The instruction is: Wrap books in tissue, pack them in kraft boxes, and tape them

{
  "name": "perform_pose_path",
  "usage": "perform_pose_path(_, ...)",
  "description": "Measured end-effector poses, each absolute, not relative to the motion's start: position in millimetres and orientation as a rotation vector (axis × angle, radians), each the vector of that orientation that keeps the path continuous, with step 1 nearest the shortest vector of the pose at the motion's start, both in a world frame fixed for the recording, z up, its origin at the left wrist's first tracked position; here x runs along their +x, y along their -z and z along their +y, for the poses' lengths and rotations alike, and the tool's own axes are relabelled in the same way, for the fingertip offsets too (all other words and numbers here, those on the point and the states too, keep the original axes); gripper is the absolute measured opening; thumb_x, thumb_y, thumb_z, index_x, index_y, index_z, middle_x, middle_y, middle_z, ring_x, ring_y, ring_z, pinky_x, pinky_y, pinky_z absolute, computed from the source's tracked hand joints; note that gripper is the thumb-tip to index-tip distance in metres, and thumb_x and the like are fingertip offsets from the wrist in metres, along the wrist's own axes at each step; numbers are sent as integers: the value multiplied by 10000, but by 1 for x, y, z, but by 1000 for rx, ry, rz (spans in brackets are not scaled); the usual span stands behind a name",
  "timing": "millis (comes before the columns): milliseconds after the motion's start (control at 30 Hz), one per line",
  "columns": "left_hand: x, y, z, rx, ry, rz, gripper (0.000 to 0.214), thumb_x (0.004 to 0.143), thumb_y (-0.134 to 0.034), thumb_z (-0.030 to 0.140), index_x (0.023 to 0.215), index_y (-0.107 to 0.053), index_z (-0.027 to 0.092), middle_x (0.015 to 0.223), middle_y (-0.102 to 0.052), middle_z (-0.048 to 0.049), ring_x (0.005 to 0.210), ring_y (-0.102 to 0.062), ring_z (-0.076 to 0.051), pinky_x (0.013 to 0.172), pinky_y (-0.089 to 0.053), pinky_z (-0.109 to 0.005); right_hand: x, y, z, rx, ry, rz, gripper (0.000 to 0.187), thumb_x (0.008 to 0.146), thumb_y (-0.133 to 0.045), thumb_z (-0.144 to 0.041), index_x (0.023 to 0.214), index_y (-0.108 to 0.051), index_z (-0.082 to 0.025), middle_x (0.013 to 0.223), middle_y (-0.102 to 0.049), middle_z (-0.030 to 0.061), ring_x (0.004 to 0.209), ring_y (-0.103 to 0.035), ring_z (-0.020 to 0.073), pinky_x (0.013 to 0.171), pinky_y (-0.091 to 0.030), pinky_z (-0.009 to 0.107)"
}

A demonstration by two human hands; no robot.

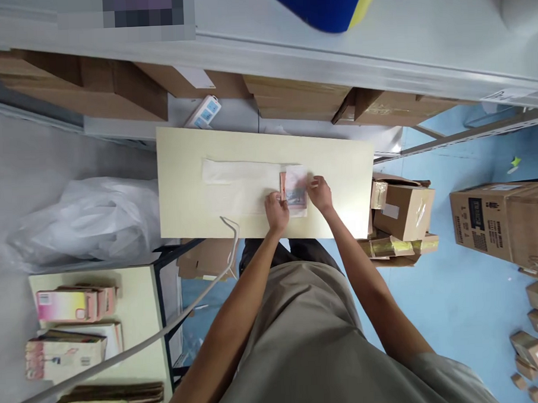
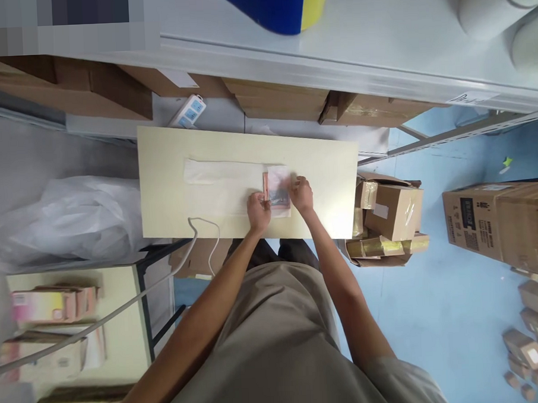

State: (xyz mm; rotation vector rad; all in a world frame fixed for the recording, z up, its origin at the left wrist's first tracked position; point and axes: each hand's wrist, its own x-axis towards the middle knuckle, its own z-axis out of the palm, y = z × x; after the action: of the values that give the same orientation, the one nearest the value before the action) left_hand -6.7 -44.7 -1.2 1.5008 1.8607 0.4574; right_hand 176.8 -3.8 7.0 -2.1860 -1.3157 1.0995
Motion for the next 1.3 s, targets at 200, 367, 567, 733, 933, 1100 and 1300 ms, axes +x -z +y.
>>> perform_pose_path(200,22,-21,-47,1470,-318,1937,187,947,-750,335,1094,-706,228,1353,-591,-187,1331,-584,-410,1112,-521,-580,155,-2,18,-2334,-1076,-1285,171,1025,-642,-384,964,-665,-226,1022,-818,142,1010,-778,331,992,-599,485)
perform_pose_path(367,37,-36,-51,1500,-244,1926,591,872,-860,410,1337,-611,144,1516,-494,-267,1430,-491,-474,1123,-500,-610,158,-8,19,-2294,-1092,-1307,221,1005,-657,-364,1174,-656,-221,934,-822,86,960,-788,297,963,-615,448)
perform_pose_path(567,25,-30,-56,1496,-354,1891,286,977,-744,285,1223,-655,171,1446,-549,-233,1408,-532,-409,1179,-481,-543,173,-42,10,-1979,-875,-1825,479,1068,-512,-274,1540,-567,-209,1556,-636,194,953,-771,280,902,-634,468)
perform_pose_path(733,4,-24,-55,1415,-532,1808,214,968,-769,290,1150,-711,193,1343,-640,-169,1286,-637,-318,1189,-499,-439,178,-58,41,-1635,-1053,-2425,416,989,-603,-136,1358,-749,-257,1647,-595,116,961,-783,279,981,-624,513)
perform_pose_path(933,-15,-29,-70,1065,-702,1832,263,995,-754,429,1129,-780,204,1141,-733,-114,1128,-723,-272,1088,-559,-393,180,-66,101,-1550,-1123,-2670,358,1007,-676,-194,1336,-795,-268,1447,-762,66,1248,-739,317,1094,-576,470)
perform_pose_path(1100,-21,-30,-84,908,-716,1918,346,1039,-674,507,1101,-792,187,1076,-782,-130,1066,-767,-306,1012,-585,-410,166,-54,120,-1635,-1419,-2251,241,958,-816,-324,1147,-868,-184,982,-848,75,941,-796,271,950,-601,385)
perform_pose_path(1300,-33,-22,-78,768,-517,2050,429,1102,-547,504,958,-777,172,959,-811,-164,984,-790,-335,889,-585,-403,115,-25,121,-1685,-1389,-2002,191,984,-743,-294,902,-844,-155,829,-808,56,877,-771,218,873,-566,294)
